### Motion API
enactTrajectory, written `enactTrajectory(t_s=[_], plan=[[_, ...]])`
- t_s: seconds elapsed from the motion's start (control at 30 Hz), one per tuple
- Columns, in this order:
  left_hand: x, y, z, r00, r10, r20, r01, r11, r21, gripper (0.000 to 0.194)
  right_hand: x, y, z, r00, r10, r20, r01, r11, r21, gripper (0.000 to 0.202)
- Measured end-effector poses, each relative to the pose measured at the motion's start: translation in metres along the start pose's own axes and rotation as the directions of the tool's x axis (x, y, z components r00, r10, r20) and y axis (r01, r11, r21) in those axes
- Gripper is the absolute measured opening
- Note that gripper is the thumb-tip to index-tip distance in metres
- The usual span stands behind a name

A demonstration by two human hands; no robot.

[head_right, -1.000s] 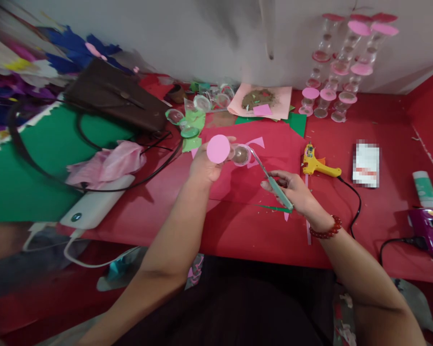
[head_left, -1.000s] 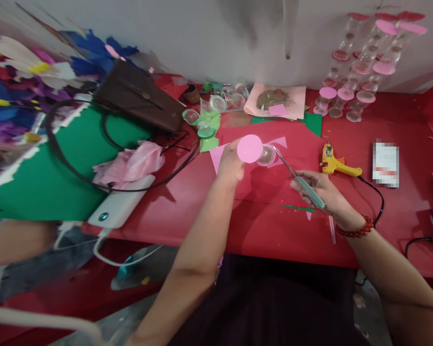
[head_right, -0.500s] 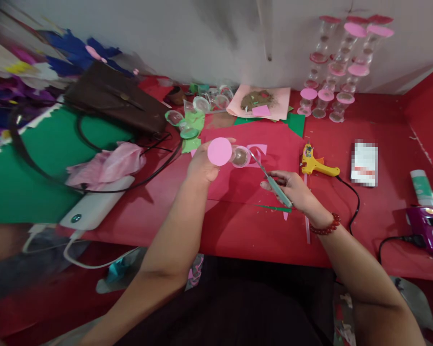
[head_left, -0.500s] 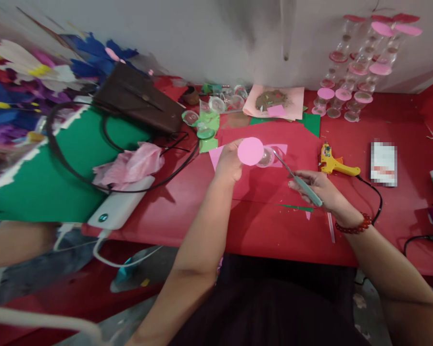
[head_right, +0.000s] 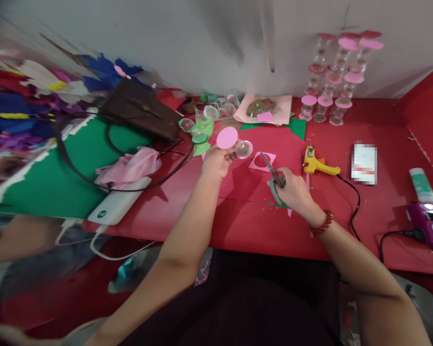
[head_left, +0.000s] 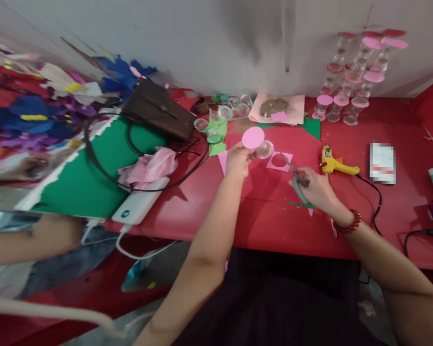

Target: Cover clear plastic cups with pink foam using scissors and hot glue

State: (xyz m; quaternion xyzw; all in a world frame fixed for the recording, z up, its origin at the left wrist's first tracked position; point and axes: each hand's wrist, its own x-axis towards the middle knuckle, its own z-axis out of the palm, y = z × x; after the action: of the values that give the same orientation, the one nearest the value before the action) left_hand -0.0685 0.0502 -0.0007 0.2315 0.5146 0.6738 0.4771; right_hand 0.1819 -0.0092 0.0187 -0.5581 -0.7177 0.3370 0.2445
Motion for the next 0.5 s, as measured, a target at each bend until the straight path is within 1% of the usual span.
enactTrajectory(t_s=[0.03, 0.1, 0.2, 0.27, 0.4, 0.5], plan=[[0.001, -0.001, 0.000, 1.000, -0.005, 0.002, 0.005, 1.000, -0.013, 0.039, -0.001, -0.002, 0.002, 1.000, 0.003, -0.008, -0.004, 0.992, -0.130, 0.045], [0.001, -0.003, 0.001, 1.000, -0.026, -0.004, 0.026, 0.999, -0.033, 0.032, -0.001, -0.008, 0.003, 1.000, -0.002, -0.011, -0.002, 0.937, -0.350, 0.047], [-0.004, -0.003, 0.001, 1.000, -0.015, -0.017, 0.014, 0.998, -0.066, 0.028, -0.001, -0.020, -0.001, 1.000, -0.007, 0.012, 0.013, 0.835, -0.551, 0.040], [-0.012, -0.005, -0.002, 0.999, -0.014, -0.030, 0.012, 0.997, -0.080, 0.025, -0.001, -0.028, -0.005, 1.000, 0.010, 0.016, 0.002, 0.791, -0.612, 0.039], [-0.032, -0.015, -0.008, 0.995, -0.075, -0.071, 0.070, 0.995, -0.066, 0.022, -0.003, -0.039, -0.006, 0.996, 0.085, 0.022, -0.047, 0.729, -0.683, 0.037], [-0.044, -0.025, -0.013, 0.995, -0.044, -0.090, 0.039, 0.998, -0.058, 0.022, -0.006, -0.041, 0.000, 0.992, 0.126, -0.025, -0.107, 0.702, -0.704, 0.038]])
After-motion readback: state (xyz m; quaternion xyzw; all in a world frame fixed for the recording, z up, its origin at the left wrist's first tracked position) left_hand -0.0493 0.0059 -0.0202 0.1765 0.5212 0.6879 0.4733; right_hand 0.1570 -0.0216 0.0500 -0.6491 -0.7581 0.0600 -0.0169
